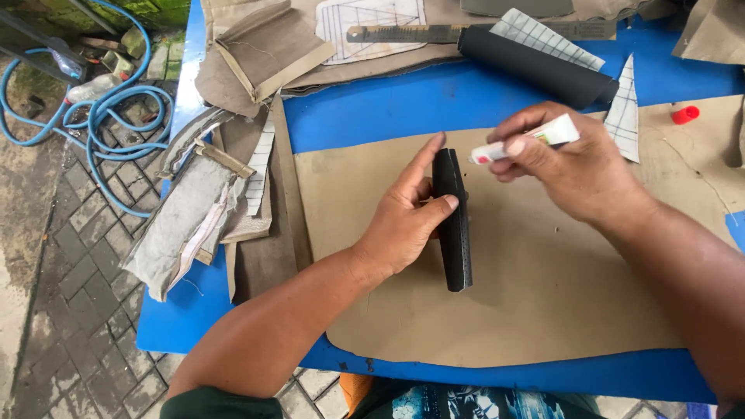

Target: Applying glue to a black component and attaching a grid-patterned material to it

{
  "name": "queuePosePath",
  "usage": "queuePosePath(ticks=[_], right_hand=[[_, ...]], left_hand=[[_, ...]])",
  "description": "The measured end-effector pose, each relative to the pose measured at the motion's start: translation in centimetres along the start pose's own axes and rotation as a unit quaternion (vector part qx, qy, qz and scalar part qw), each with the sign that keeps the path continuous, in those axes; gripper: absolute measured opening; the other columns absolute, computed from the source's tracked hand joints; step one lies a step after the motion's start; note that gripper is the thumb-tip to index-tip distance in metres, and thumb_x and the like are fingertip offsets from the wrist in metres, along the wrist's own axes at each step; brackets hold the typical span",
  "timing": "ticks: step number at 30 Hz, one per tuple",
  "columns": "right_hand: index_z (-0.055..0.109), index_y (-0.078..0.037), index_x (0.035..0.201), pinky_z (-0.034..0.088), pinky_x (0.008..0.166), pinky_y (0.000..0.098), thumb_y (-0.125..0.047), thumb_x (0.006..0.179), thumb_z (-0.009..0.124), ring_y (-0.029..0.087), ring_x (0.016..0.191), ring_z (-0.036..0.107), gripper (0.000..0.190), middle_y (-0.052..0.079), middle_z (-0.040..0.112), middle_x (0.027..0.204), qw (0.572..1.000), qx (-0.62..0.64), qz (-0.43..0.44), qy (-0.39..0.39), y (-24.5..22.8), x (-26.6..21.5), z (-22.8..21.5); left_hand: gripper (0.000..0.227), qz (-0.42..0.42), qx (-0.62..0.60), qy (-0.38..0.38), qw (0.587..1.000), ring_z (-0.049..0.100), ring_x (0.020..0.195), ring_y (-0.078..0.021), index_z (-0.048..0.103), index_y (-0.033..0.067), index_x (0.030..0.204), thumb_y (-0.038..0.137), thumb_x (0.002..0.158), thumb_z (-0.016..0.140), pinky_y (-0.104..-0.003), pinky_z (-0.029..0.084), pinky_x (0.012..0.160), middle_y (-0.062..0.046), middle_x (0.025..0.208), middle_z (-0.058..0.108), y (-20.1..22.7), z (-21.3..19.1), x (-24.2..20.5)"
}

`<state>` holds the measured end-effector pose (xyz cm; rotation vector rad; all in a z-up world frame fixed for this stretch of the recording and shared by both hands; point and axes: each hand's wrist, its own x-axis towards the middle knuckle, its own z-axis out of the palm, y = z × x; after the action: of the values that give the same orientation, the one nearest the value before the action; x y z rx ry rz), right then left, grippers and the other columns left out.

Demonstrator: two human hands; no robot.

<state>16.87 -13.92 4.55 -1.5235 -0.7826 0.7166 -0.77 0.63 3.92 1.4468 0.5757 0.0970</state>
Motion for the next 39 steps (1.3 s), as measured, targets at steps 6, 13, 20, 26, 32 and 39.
queuePosePath(ticks=[6, 13, 20, 26, 32, 39], right_hand=[[0.061, 0.003, 0.120, 0.069, 0.081, 0.0342, -0.025, 0.099, 0.061, 0.027, 0.092, 0.077, 0.035, 0.019, 0.070, 0.106, 0.996, 0.003, -0.084, -0.019, 0.6, -0.5, 1.2], [0.060, 0.002, 0.121, 0.069, 0.083, 0.0326, -0.017, 0.102, 0.059, 0.028, 0.095, 0.077, 0.027, 0.019, 0.065, 0.117, 0.991, -0.002, -0.129, -0.035, 0.9, -0.6, 1.2], [0.068, -0.004, 0.105, 0.065, 0.079, 0.0284, -0.014, 0.099, 0.064, 0.022, 0.098, 0.071, 0.012, 0.012, 0.070, 0.104, 0.965, -0.096, -0.224, -0.095, -0.1, -0.8, 1.2], [0.069, -0.006, 0.096, 0.063, 0.069, 0.0248, -0.015, 0.099, 0.063, 0.019, 0.088, 0.071, 0.011, 0.010, 0.072, 0.098, 0.968, -0.075, -0.198, -0.134, -0.2, -0.8, 0.9], [0.070, -0.005, 0.096, 0.062, 0.073, 0.0267, -0.013, 0.096, 0.064, 0.018, 0.084, 0.072, 0.009, 0.010, 0.073, 0.095, 0.960, -0.054, -0.201, -0.187, -1.2, -1.3, 1.4], [0.071, -0.011, 0.091, 0.058, 0.069, 0.0277, -0.017, 0.096, 0.064, 0.014, 0.076, 0.071, 0.010, 0.004, 0.074, 0.086, 0.939, -0.067, -0.192, -0.279, -2.3, -1.7, 1.6]], left_hand=[[0.077, 0.080, 0.024, -0.020, 0.996, 0.047, 0.081, -0.0103, 0.032, 0.0303, 0.163, 0.006, 0.097, 0.062, -0.024, 0.052, 0.087, 0.001, 0.088, 0.051, -1.7, 0.0, 0.1], [0.074, 0.086, 0.024, -0.048, 0.995, 0.054, 0.100, -0.0091, 0.029, 0.0224, 0.164, 0.004, 0.098, 0.058, -0.023, 0.050, 0.096, 0.003, 0.131, 0.058, -1.8, 0.2, 0.3], [0.076, 0.087, 0.015, -0.033, 0.996, 0.052, 0.098, -0.0089, 0.026, 0.0208, 0.165, 0.007, 0.098, 0.059, -0.022, 0.045, 0.094, 0.002, 0.130, 0.056, -2.6, 0.0, 0.6], [0.075, 0.102, 0.014, -0.045, 0.994, 0.053, 0.119, -0.0100, 0.022, 0.0213, 0.165, 0.009, 0.100, 0.058, -0.025, 0.042, 0.107, -0.002, 0.147, 0.053, -3.0, -0.3, 0.8], [0.076, 0.097, -0.022, -0.007, 0.995, 0.052, 0.105, -0.0107, 0.021, 0.0244, 0.166, 0.009, 0.101, 0.057, -0.025, 0.043, 0.103, -0.003, 0.125, 0.056, -2.6, -0.3, 0.7], [0.079, 0.086, -0.045, 0.022, 0.995, 0.049, 0.082, -0.0110, 0.018, 0.0243, 0.167, 0.008, 0.101, 0.057, -0.025, 0.048, 0.081, -0.001, 0.093, 0.056, -2.0, -0.3, 0.4]])
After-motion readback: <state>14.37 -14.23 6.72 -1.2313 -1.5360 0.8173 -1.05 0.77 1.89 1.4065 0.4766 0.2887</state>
